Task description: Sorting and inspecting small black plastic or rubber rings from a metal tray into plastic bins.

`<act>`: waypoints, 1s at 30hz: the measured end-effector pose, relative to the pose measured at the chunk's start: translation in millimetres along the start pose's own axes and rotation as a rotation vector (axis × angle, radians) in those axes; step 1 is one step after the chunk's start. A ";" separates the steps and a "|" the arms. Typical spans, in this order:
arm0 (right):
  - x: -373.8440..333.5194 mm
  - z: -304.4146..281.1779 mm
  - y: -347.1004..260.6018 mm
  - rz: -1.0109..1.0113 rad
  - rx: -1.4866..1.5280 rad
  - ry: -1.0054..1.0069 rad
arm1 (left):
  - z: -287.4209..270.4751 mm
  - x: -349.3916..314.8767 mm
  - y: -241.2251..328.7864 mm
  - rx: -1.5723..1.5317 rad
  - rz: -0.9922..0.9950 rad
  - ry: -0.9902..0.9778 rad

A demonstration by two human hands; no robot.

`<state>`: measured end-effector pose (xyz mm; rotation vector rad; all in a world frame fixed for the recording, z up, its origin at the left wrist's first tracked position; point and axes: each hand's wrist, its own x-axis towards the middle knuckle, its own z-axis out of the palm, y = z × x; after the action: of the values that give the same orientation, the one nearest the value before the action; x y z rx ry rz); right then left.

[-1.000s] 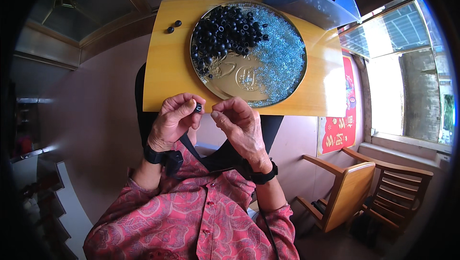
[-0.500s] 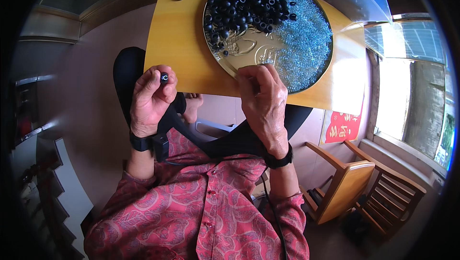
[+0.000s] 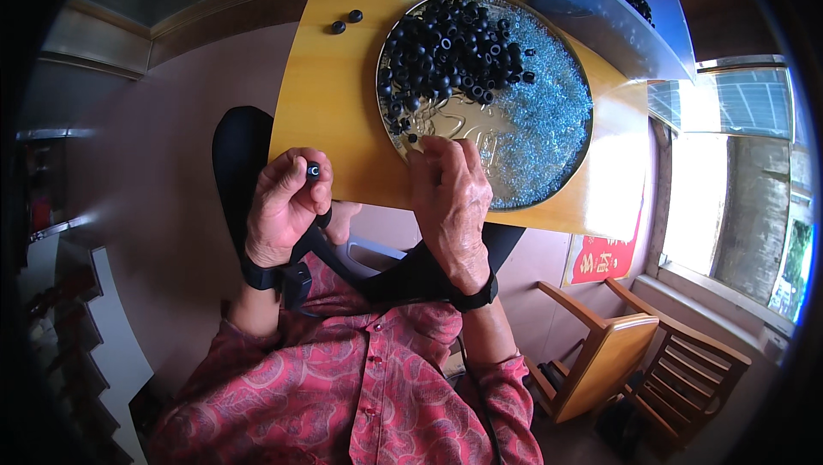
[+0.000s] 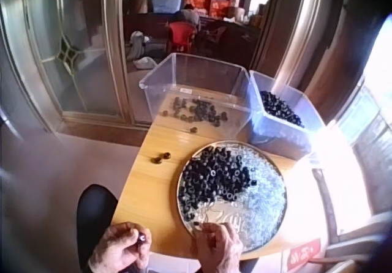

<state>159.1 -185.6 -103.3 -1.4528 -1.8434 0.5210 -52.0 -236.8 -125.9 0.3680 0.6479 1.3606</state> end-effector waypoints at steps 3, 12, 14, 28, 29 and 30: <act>2.5 5.3 -2.3 0.030 -0.076 0.028 | 2.8 -0.1 -1.3 0.019 -0.017 0.007; -0.6 8.1 -5.0 0.011 -0.001 0.161 | 15.6 -1.5 -6.6 0.112 -0.051 -0.009; -6.3 -0.6 -10.1 0.027 0.062 0.187 | 20.5 -0.9 -10.6 0.121 -0.085 -0.039; -50.2 -33.1 -18.7 0.105 0.469 0.102 | 59.5 3.0 -42.7 0.145 -0.190 -0.184; -53.1 -33.5 -20.4 0.104 0.469 0.105 | 60.1 2.0 -43.9 0.146 -0.187 -0.189; -56.0 -33.0 -22.7 0.194 0.551 0.125 | 60.6 1.0 -44.8 0.147 -0.182 -0.193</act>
<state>174.5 -249.3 -81.9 -1.2493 -1.3235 0.9271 20.7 -237.0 -105.9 0.5387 0.6066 1.0918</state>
